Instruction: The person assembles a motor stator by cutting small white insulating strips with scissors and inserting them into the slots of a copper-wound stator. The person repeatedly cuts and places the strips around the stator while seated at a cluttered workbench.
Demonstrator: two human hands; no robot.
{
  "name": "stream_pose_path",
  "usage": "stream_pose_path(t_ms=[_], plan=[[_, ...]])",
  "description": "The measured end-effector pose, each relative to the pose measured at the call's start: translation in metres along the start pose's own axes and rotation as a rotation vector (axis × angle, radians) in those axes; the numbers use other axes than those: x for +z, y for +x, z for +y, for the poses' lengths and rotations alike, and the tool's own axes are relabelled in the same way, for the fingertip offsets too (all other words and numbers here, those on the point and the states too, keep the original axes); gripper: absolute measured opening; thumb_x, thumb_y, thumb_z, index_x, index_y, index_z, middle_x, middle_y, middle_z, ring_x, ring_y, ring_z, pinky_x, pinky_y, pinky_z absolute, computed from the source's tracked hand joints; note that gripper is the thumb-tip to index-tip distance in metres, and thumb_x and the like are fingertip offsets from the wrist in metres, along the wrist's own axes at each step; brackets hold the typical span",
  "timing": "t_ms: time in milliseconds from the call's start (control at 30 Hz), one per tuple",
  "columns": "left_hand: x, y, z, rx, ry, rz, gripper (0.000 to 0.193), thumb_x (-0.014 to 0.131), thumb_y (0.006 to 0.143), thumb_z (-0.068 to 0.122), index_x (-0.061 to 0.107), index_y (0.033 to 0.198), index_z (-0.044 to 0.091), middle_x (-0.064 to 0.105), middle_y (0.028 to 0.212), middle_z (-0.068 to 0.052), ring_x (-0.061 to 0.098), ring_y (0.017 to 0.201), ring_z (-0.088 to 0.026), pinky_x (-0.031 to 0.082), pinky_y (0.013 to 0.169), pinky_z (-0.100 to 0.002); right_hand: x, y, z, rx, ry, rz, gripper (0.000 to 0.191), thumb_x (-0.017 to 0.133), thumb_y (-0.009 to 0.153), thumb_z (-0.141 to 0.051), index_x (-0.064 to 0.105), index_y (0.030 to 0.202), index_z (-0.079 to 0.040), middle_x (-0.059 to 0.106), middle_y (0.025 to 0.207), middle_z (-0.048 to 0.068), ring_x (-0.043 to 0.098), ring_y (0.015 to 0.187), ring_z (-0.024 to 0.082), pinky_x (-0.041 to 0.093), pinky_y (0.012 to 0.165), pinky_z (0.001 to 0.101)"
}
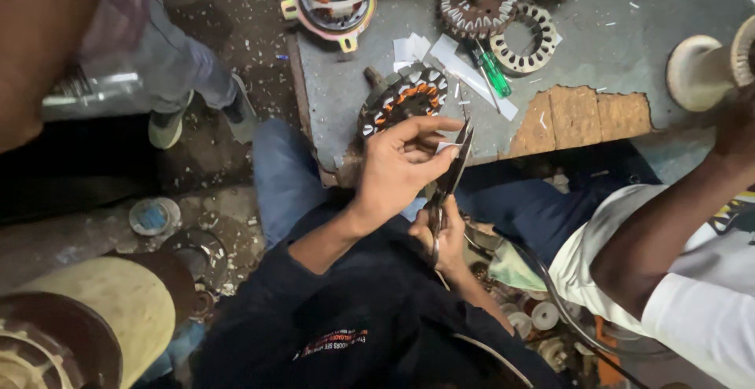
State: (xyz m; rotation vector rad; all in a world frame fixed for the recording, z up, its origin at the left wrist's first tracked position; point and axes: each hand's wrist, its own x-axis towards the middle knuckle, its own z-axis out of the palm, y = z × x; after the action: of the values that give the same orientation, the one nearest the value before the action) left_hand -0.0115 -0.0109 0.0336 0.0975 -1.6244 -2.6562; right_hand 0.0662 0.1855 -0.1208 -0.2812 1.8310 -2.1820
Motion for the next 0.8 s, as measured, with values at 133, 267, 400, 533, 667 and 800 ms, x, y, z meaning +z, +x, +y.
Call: stream_pose_path(t_ms=[133, 267, 400, 533, 667, 800], plan=[[0.002, -0.003, -0.007, 0.0, -0.069, -0.033, 0.034, 0.074, 0.094, -0.005, 0.069, 0.128, -0.001, 0.068, 0.103, -0.002, 0.064, 0.09, -0.003, 0.056, 0.081, -0.018, -0.003, -0.005, 0.0, 0.07, -0.07, 0.033, 0.071, 0.083, 0.088, -0.012, 0.041, 0.143, 0.002, 0.059, 0.073, 0.003, 0.053, 0.058, 0.009, 0.041, 0.051, 0.0245], [0.004, -0.002, -0.013, -0.08, -0.103, -0.047, 0.031, 0.074, 0.093, -0.003, 0.07, 0.124, -0.001, 0.073, 0.103, -0.006, 0.07, 0.089, -0.008, 0.059, 0.082, -0.02, -0.004, 0.01, -0.035, 0.069, -0.11, 0.037, 0.081, 0.08, 0.084, -0.013, 0.035, 0.151, -0.003, 0.065, 0.075, 0.002, 0.058, 0.059, 0.009, 0.045, 0.052, 0.0242], [-0.004, -0.007, -0.012, -0.037, 0.101, -0.066, 0.023, 0.074, 0.092, -0.001, 0.074, 0.115, -0.003, 0.075, 0.104, -0.008, 0.073, 0.093, -0.011, 0.06, 0.084, -0.023, -0.031, 0.043, -0.104, 0.192, -0.264, 0.345, 0.075, 0.086, 0.074, -0.019, 0.057, 0.141, -0.001, 0.067, 0.077, 0.005, 0.058, 0.06, 0.012, 0.044, 0.05, 0.0277], [-0.005, -0.012, -0.019, -0.02, 0.178, -0.105, 0.017, 0.075, 0.09, -0.001, 0.076, 0.106, -0.004, 0.076, 0.1, -0.008, 0.073, 0.09, -0.012, 0.06, 0.081, -0.024, -0.065, 0.088, -0.159, -0.092, -1.176, 0.524, 0.083, 0.096, 0.076, -0.037, 0.063, 0.145, -0.006, 0.07, 0.087, 0.018, 0.064, 0.069, 0.026, 0.054, 0.071, 0.0343], [-0.003, -0.011, -0.036, -0.004, 0.094, -0.175, 0.009, 0.071, 0.096, 0.0, 0.073, 0.103, -0.005, 0.074, 0.099, -0.007, 0.073, 0.09, -0.014, 0.06, 0.082, -0.025, -0.084, 0.127, -0.182, -0.136, -1.322, 0.459, 0.084, 0.095, 0.068, -0.041, 0.065, 0.139, -0.008, 0.074, 0.1, 0.02, 0.071, 0.088, 0.038, 0.054, 0.073, 0.0447], [-0.006, -0.009, -0.044, -0.038, -0.044, -0.224, 0.008, 0.064, 0.102, 0.004, 0.066, 0.109, -0.001, 0.067, 0.104, -0.004, 0.07, 0.098, -0.013, 0.057, 0.088, -0.028, -0.104, 0.155, -0.195, -0.138, -1.392, 0.248, 0.083, 0.094, 0.066, -0.034, 0.062, 0.137, -0.005, 0.07, 0.107, 0.023, 0.065, 0.097, 0.042, 0.05, 0.083, 0.0494]])
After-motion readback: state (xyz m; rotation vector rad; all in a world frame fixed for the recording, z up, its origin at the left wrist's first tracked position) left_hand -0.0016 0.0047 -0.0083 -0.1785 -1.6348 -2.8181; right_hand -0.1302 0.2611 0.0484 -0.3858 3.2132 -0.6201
